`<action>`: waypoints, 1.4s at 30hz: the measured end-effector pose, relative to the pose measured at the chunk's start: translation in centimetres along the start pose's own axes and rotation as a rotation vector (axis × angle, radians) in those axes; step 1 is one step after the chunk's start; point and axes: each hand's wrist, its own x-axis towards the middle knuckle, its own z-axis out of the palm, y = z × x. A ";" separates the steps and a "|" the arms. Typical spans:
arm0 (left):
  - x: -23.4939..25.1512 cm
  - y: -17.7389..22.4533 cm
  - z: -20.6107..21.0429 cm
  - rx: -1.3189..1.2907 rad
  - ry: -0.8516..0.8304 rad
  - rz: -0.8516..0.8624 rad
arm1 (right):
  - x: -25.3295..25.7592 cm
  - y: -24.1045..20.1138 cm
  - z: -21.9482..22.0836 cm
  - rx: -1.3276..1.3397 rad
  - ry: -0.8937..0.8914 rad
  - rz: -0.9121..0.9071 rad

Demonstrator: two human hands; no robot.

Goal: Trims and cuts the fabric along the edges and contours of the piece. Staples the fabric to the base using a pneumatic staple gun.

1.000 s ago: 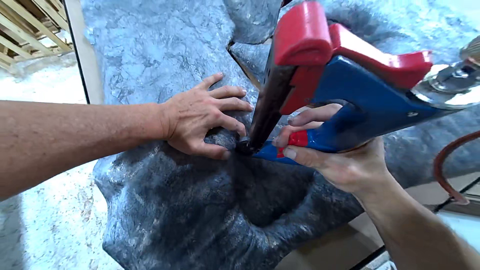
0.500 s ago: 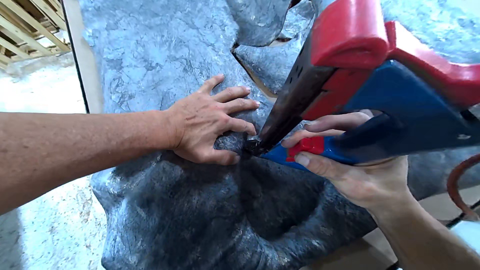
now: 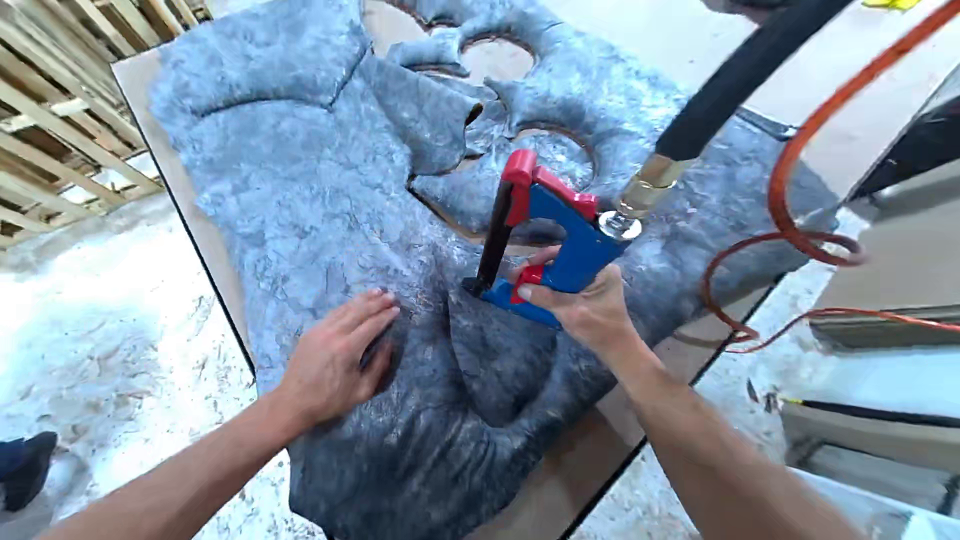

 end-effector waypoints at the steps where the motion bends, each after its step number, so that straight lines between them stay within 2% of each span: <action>1: -0.5 0.0 0.1 0.014 -0.034 0.032 | 0.2 0.1 -0.1 0.011 -0.005 0.004; 7: 2.9 -1.3 -0.1 0.085 -0.354 0.223 | -0.3 1.1 0.2 0.108 0.033 -0.013; 12: 6.7 -2.8 -0.2 0.121 -0.440 0.335 | -0.4 1.1 0.0 0.097 -0.015 -0.023; 20: 11.3 -4.8 0.4 0.044 -0.428 0.533 | 0.1 0.9 -0.2 0.050 -0.122 0.008; 29: 11.6 -4.6 0.8 0.032 -0.414 0.464 | 0.6 1.0 0.6 -0.065 -0.219 -0.070; 34: 11.7 -4.5 1.1 0.001 -0.372 0.476 | 0.7 1.5 0.3 -0.021 -0.251 -0.082; 42: 11.7 -4.7 1.5 -0.001 -0.332 0.469 | 1.2 1.2 0.2 -0.023 -0.216 -0.115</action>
